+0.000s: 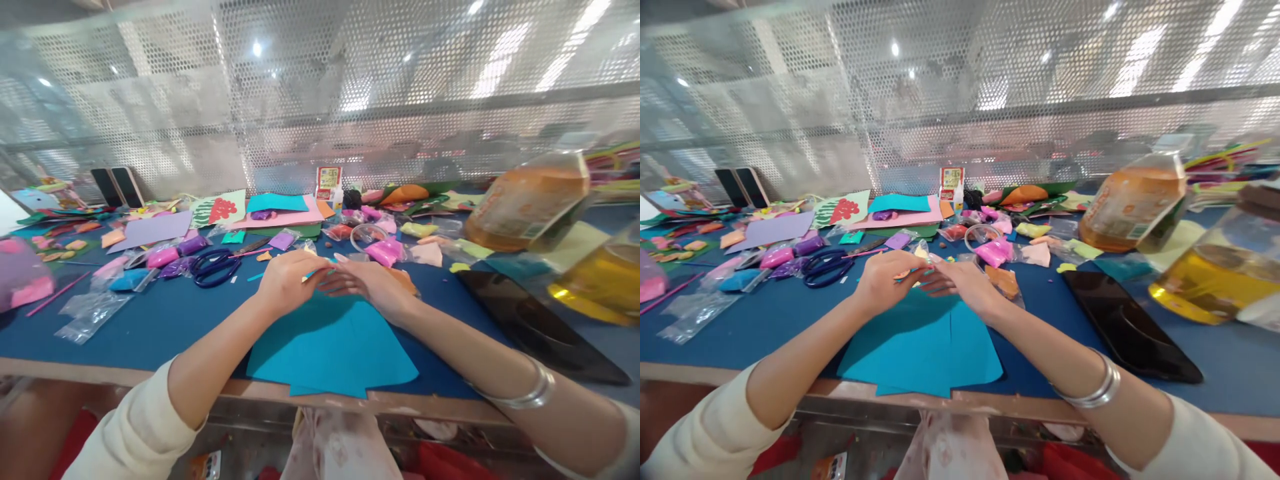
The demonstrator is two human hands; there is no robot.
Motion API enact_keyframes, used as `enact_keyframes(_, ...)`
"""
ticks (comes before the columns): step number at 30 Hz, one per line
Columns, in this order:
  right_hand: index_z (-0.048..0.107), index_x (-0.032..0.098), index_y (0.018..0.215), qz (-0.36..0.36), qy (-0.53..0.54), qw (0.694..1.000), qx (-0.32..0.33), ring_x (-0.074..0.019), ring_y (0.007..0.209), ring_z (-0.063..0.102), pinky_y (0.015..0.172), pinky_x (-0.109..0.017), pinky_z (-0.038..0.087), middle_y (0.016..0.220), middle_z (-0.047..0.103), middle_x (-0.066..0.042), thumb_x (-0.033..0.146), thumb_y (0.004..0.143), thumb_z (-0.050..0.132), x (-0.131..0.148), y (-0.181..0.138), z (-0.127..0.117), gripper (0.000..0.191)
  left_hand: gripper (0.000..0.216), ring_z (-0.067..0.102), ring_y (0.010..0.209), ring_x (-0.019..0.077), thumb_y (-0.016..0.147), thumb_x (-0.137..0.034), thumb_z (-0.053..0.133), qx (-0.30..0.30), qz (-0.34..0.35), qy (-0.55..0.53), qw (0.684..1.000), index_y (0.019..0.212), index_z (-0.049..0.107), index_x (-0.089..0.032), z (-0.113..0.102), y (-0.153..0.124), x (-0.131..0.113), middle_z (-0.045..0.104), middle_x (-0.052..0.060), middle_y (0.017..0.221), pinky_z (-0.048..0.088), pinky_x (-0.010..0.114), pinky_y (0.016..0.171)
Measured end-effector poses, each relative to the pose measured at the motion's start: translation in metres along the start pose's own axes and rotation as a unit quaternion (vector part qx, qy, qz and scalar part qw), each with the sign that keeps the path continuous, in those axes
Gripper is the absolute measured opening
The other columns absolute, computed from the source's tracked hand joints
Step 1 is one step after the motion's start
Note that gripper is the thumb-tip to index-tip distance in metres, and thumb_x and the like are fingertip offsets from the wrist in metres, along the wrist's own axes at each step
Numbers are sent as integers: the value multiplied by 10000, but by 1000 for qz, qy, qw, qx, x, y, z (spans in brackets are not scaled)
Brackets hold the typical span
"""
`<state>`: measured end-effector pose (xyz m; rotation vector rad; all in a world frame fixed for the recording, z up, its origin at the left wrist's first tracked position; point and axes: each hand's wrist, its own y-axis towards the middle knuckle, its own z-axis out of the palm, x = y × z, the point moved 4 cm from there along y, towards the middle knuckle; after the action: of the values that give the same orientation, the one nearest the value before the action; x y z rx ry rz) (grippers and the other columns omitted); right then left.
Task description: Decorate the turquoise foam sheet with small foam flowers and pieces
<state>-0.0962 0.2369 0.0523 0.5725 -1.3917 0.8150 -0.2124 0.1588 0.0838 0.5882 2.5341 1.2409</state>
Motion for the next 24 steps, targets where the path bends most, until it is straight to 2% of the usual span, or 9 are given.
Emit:
enact_keyframes(3,688,159,820,-10,22,999,24,-225,775,680,778,-364,514,785,719,-86,481,721,635,0,-1,1,341,165,675,800,142,870,-231,504,-13,-21,-16,1000,915,650,-169,-1,0,-3,719,48,870,525,235,730)
enact_keyframes(8,683,177,813,-20,34,998,57,-198,777,673,796,-346,510,803,712,-68,447,696,680,0,-2,2,294,265,669,881,137,860,-178,500,9,-48,-63,997,1118,556,-157,3,-2,-2,704,51,979,528,234,784)
enact_keyframes(14,674,147,840,-43,5,999,16,-174,766,660,807,-352,505,852,696,-56,346,639,747,2,0,-4,292,231,642,923,180,810,-200,574,32,-34,-46,998,1031,611,-144,3,-1,-2,690,80,991,525,293,805)
enact_keyframes(20,637,152,659,-51,-30,997,-49,-161,619,653,677,-322,532,630,670,-16,347,505,817,4,1,-10,306,204,644,876,189,837,-244,551,47,4,-38,998,967,655,-125,5,0,-2,696,95,945,523,295,770)
enact_keyframes(24,669,159,686,-39,-83,995,-40,-183,662,668,666,-309,536,651,695,-37,396,513,803,7,0,-9,323,180,639,821,167,858,-236,530,48,20,-34,998,941,663,-148,7,-3,0,704,63,898,515,270,726)
